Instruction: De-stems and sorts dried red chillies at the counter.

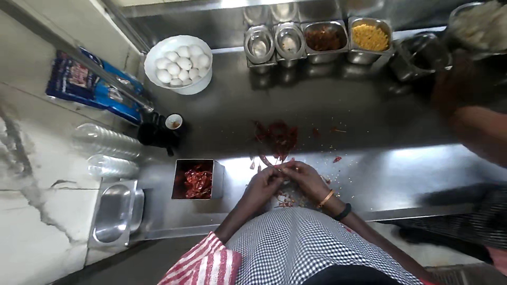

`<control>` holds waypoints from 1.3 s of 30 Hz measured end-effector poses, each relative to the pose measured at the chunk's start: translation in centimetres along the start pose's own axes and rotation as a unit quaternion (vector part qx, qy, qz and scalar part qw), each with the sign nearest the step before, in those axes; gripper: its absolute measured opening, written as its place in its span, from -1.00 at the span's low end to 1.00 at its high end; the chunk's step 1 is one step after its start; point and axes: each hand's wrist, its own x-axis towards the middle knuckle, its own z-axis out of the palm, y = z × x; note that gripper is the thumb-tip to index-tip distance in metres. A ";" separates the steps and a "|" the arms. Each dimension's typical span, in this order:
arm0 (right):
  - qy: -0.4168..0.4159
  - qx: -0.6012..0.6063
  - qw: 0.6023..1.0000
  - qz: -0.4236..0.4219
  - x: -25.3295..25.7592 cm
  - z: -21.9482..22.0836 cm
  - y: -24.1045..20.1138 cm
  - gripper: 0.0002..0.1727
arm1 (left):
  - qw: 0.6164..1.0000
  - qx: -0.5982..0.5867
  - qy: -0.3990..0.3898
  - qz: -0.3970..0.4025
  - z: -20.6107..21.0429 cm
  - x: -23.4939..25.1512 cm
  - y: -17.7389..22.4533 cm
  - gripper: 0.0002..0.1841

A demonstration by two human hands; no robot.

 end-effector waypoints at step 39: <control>-0.123 0.404 0.888 0.183 0.1 0.2 1.6 -0.61 | 0.927 0.279 0.082 0.237 -2.1 2.3 0.4 -0.70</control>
